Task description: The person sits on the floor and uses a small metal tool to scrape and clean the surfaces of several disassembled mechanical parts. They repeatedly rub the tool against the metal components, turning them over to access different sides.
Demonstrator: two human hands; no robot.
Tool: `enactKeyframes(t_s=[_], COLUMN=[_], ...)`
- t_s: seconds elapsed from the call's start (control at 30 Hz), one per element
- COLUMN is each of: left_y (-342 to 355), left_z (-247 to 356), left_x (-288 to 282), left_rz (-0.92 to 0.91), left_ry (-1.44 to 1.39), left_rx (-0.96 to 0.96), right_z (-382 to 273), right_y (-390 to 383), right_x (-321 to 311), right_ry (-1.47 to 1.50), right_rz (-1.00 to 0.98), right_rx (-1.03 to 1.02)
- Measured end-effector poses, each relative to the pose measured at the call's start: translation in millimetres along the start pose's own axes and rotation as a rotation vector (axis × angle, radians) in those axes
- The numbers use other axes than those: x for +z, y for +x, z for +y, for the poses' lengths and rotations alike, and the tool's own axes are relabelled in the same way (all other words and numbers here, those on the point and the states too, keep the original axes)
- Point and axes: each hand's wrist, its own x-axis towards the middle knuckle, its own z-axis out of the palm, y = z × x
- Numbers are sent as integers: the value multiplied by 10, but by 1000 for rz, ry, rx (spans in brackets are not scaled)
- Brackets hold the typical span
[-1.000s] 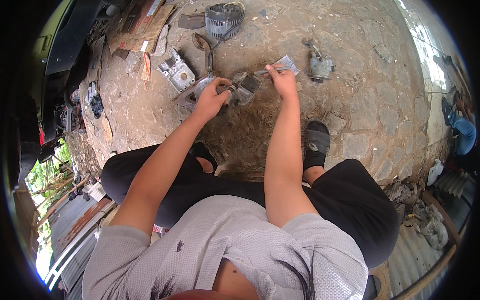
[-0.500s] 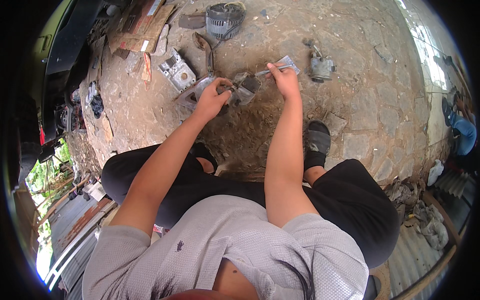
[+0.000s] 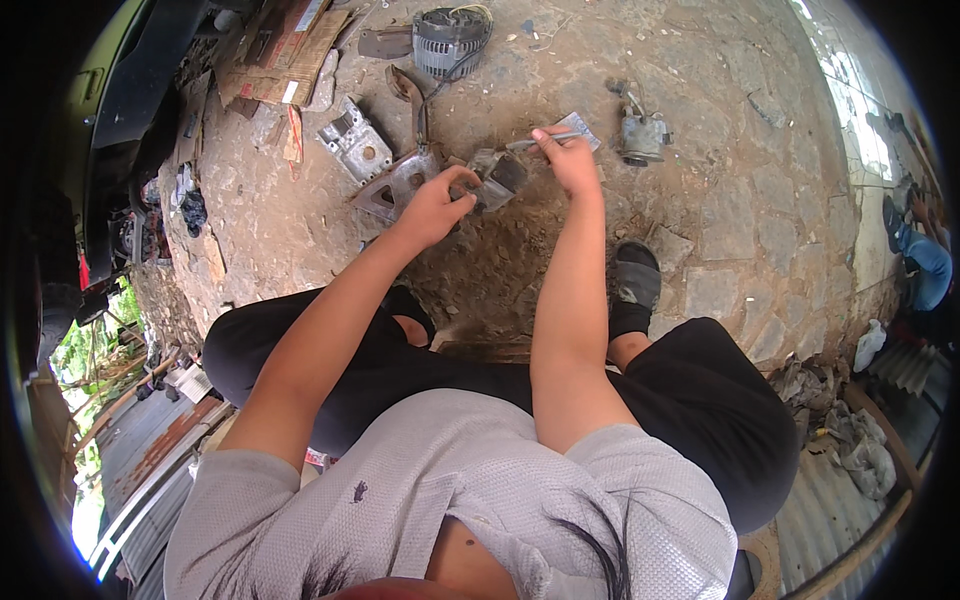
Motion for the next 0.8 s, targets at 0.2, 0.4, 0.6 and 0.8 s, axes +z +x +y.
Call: enactKeyframes(t_s=[0.2, 0.4, 0.6, 0.8], left_y=[-60, -71, -74, -104], left_z=[116, 137, 143, 131], left_x=[60, 121, 152, 193], left_rz=[-144, -170, -164, -186], left_ry=[160, 183, 202, 238], left_rx=[64, 117, 138, 162], right_z=[309, 159, 53, 76], right_y=[92, 12, 9, -57], right_x=[-378, -229, -157, -198], right_ry=[-148, -103, -277, -174], right_rz=[245, 73, 239, 42], right_rx=[6, -30, -127, 9])
